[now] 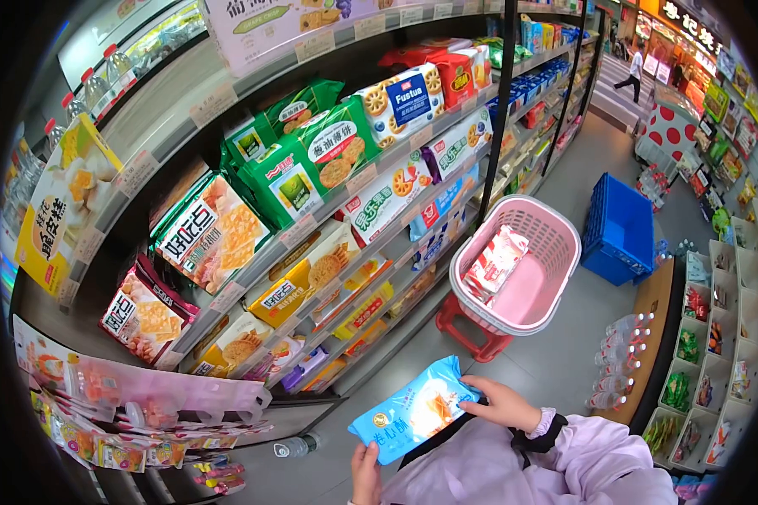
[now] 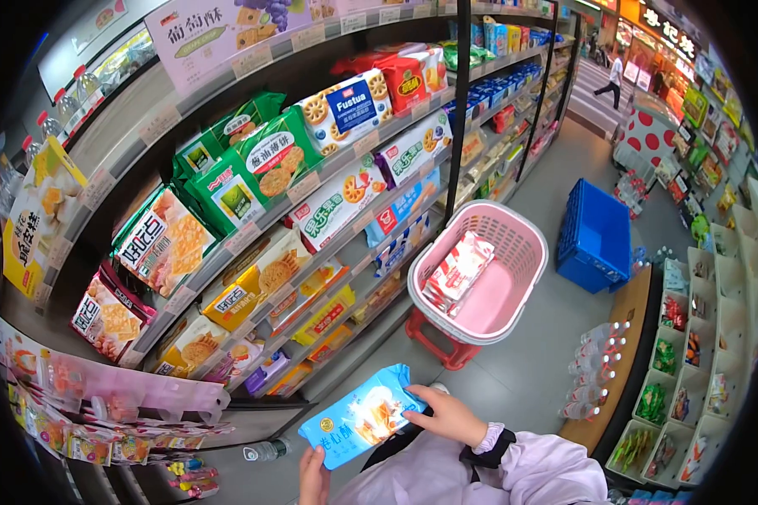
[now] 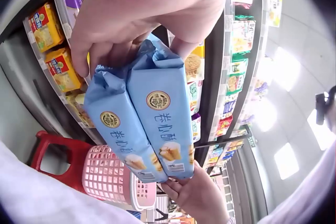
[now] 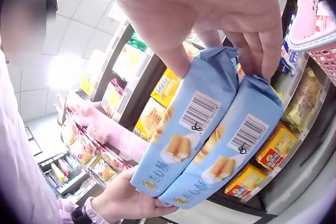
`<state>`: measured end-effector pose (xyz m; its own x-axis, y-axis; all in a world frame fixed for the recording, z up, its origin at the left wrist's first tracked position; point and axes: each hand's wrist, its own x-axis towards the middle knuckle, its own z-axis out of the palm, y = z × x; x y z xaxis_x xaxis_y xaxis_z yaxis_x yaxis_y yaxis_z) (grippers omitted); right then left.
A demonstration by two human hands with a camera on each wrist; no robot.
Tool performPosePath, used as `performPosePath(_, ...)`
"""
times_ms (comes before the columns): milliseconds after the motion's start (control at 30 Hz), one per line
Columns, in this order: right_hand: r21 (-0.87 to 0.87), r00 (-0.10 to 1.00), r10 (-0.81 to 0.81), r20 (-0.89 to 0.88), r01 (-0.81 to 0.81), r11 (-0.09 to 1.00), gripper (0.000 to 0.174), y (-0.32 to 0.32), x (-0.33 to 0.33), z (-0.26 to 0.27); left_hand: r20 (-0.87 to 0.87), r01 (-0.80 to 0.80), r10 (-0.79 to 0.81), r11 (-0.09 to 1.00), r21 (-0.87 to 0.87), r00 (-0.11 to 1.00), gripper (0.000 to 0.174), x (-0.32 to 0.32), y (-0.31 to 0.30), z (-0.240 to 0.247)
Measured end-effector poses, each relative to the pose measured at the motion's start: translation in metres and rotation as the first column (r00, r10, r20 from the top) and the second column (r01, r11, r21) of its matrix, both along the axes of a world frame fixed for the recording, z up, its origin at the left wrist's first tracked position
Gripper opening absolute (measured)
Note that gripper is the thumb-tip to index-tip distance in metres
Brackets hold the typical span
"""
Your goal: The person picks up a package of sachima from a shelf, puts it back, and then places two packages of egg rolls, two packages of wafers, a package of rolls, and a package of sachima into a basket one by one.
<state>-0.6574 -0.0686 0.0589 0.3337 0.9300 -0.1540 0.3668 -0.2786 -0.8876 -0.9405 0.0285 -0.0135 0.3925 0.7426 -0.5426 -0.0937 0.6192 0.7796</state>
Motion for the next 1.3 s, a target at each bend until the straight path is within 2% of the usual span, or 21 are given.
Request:
performPosePath(100,0.033,0.999,-0.035,0.000,0.035,0.999,0.048,-0.004,0.018,0.002,0.012,0.008,-0.009,0.998,0.054,1.000,0.029,0.034,0.005,0.042)
performPosePath(233,0.065,0.993,-0.101,-0.055,0.104,0.992,0.051,-0.008,0.068,0.005,-0.016,0.095,-0.094,0.991,0.099,0.995,0.030,0.083,0.015,0.048)
performPosePath(400,0.134,0.948,-0.250,-0.198,0.279,0.951,0.059,-0.019,0.168,0.007,-0.012,0.171,-0.172,0.968,0.186,0.985,0.032,0.206,0.023,0.059)
performPosePath(433,0.133,0.941,-0.267,-0.207,0.298,0.945,0.059,-0.022,0.194,0.003,-0.016,0.213,-0.213,0.962,0.173,0.977,0.033,0.232,0.025,0.056)
performPosePath(533,0.126,0.926,-0.293,-0.239,0.329,0.936,0.058,-0.024,0.277,-0.020,0.002,0.199,-0.203,0.961,0.192,0.979,0.035,0.318,0.023,0.054)
performPosePath(633,0.095,0.914,-0.277,-0.297,0.316,0.944,0.056,-0.011,0.355,-0.050,0.000,0.232,-0.234,0.963,0.136,0.972,0.037,0.385,0.028,0.029)
performPosePath(733,0.028,0.914,-0.250,-0.320,0.272,0.962,0.056,0.012,0.412,-0.077,0.120,0.144,-0.145,0.989,0.016,0.982,0.036,0.436,0.039,-0.014)
performPosePath(767,0.000,0.932,-0.231,-0.279,0.241,0.971,0.056,0.020,0.428,-0.094,0.115,0.107,-0.104,0.994,-0.020,0.988,0.036,0.449,0.044,-0.030)
performPosePath(833,-0.021,0.937,-0.197,-0.288,0.200,0.980,0.056,0.040,0.449,-0.126,0.107,0.036,-0.026,0.995,-0.090,0.994,0.034,0.472,0.053,-0.054)
performPosePath(933,-0.081,0.908,-0.201,-0.368,0.184,0.980,0.054,0.062,0.468,-0.158,0.012,0.031,-0.029,0.990,-0.135,0.999,0.033,0.490,0.064,-0.071)
performPosePath(1067,-0.077,0.844,-0.181,-0.505,0.165,0.983,0.051,0.087,0.477,-0.189,0.050,-0.037,0.049,0.977,-0.208,0.998,0.029,0.495,0.068,-0.111)
performPosePath(1100,-0.067,0.827,-0.180,-0.532,0.171,0.983,0.052,0.090,0.478,-0.192,0.044,-0.055,0.066,0.976,-0.208,0.997,0.032,0.495,0.069,-0.109)
performPosePath(1200,-0.071,0.814,-0.176,-0.553,0.164,0.984,0.054,0.094,0.481,-0.198,0.027,-0.124,0.133,0.968,-0.218,0.991,0.025,0.503,0.066,-0.103)
performPosePath(1233,-0.078,0.819,-0.182,-0.544,0.166,0.983,0.053,0.094,0.483,-0.199,0.038,-0.038,0.047,0.980,-0.194,0.998,0.026,0.499,0.069,-0.111)
performPosePath(1267,-0.082,0.825,-0.185,-0.534,0.167,0.983,0.053,0.096,0.484,-0.198,0.018,-0.027,0.031,0.985,-0.173,0.999,0.025,0.497,0.070,-0.112)
performPosePath(1300,-0.122,0.843,-0.148,-0.517,0.098,0.988,0.061,0.097,0.485,-0.196,-0.001,-0.020,0.020,0.988,-0.152,1.000,0.025,0.498,0.070,-0.110)
